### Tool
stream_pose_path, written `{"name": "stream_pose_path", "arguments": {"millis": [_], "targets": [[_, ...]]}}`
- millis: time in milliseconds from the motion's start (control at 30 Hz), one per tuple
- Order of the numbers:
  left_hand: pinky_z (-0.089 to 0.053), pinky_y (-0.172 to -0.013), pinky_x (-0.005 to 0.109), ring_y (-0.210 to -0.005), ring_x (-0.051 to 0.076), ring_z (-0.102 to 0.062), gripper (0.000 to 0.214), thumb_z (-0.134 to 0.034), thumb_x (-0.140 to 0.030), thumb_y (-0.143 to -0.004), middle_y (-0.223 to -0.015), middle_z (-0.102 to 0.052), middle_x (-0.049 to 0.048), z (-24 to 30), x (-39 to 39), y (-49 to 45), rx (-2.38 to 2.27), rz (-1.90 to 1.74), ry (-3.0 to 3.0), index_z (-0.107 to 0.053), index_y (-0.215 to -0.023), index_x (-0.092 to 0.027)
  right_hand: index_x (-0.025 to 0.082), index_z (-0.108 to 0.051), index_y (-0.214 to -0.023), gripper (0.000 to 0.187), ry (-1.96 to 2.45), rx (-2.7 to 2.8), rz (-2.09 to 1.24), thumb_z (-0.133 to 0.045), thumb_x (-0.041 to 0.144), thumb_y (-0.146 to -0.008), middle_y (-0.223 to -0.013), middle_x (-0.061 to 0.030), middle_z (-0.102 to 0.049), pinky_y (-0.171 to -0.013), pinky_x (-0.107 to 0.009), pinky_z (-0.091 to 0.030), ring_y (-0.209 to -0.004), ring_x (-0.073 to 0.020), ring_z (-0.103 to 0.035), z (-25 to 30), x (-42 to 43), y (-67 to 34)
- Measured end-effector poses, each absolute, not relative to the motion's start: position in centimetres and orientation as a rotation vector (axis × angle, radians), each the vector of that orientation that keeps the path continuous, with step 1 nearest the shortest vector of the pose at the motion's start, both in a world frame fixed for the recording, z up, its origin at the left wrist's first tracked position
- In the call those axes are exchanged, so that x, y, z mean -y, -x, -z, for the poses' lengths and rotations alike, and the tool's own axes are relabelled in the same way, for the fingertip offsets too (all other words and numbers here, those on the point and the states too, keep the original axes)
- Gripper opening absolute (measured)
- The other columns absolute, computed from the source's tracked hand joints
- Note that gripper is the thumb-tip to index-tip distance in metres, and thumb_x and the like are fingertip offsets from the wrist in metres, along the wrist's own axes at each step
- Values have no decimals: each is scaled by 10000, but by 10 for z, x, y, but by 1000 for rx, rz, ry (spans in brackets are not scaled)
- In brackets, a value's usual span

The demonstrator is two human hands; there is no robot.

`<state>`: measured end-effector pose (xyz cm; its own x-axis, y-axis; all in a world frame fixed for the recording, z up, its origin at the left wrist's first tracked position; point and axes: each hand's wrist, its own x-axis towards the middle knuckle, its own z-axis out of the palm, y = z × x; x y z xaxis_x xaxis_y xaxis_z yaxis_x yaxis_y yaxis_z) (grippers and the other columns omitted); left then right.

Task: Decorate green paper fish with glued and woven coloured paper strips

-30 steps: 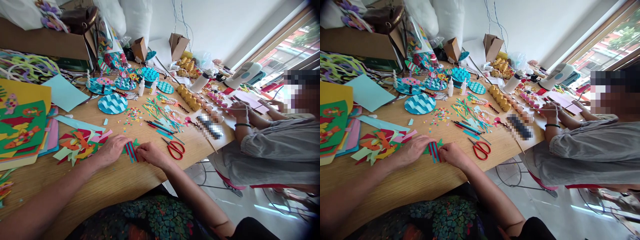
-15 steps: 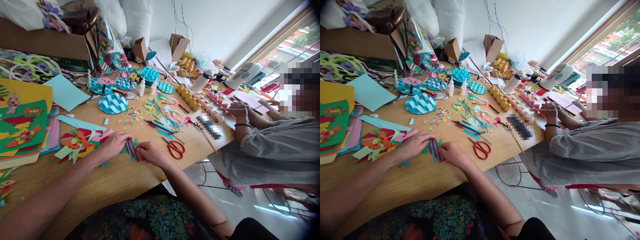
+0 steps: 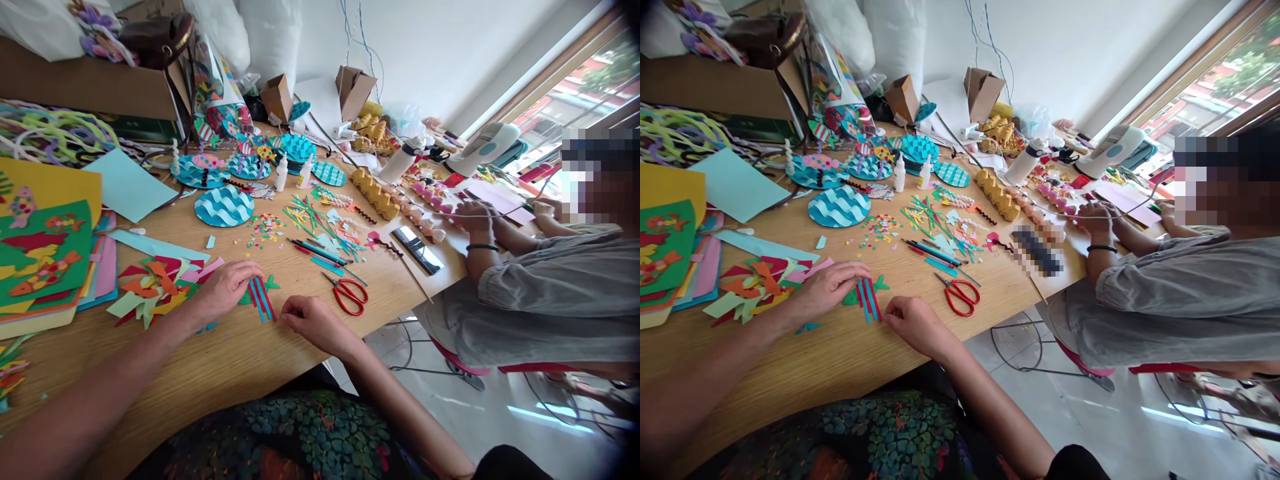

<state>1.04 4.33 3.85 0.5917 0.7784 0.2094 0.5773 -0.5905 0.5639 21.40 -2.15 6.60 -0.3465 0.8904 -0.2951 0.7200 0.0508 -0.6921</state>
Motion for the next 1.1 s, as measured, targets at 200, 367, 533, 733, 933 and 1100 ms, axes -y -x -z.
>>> {"name": "stream_pose_path", "arguments": {"millis": [200,367,533,733,933,1100], "targets": [[-460,-803,300,-896,163,-578,242,-379,-128,-856,-891,-647,51,-46,-28,-11,-962,-686,-2514,-615,-900,-158,161,-598,-833,89,1684,2345,-807,-516,193,-816,-827,-34,-626,-637,-198,-361,-733,-110,-557,-56,32,-209],[-455,-811,308,-890,168,-565,195,-430,-143,-849,-880,-639,33,-30,-19,-15,-942,-530,-2493,-612,-897,-198,162,-572,-938,170,1740,2616,-574,-448,259,-873,-905,-66,-614,-627,-220,-379,-766,-141,-589,-61,35,-201],[-455,-791,304,-881,170,-575,192,-426,-133,-835,-879,-646,31,-30,-22,-17,-1000,-540,-2442,-605,-866,-196,139,-558,-946,222,1676,2846,-357,-350,203,-905,-846,-75,-611,-578,-246,-396,-719,-174,-603,-60,34,-195],[-467,-768,290,-841,160,-597,212,-403,-140,-821,-848,-668,26,-45,-28,-14,-1058,-580,-2394,-610,-824,-187,139,-546,-944,248,1654,2876,-241,-302,169,-911,-832,-77,-605,-567,-246,-410,-706,-177,-602,-48,34,-195],[-468,-785,303,-857,163,-591,225,-404,-151,-824,-854,-673,26,-44,-30,-12,-1085,-562,-2466,-623,-843,-197,152,-557,-932,231,1735,2764,-363,-330,184,-903,-846,-72,-617,-597,-237,-407,-712,-161,-600,-51,33,-194],[-470,-786,320,-870,179,-580,239,-404,-112,-826,-859,-669,42,-43,-30,-12,-1050,-535,-2554,-632,-862,-174,155,-570,-911,205,1739,2667,-511,-368,180,-884,-869,-69,-632,-609,-232,-386,-745,-155,-605,-60,31,-197]]}}
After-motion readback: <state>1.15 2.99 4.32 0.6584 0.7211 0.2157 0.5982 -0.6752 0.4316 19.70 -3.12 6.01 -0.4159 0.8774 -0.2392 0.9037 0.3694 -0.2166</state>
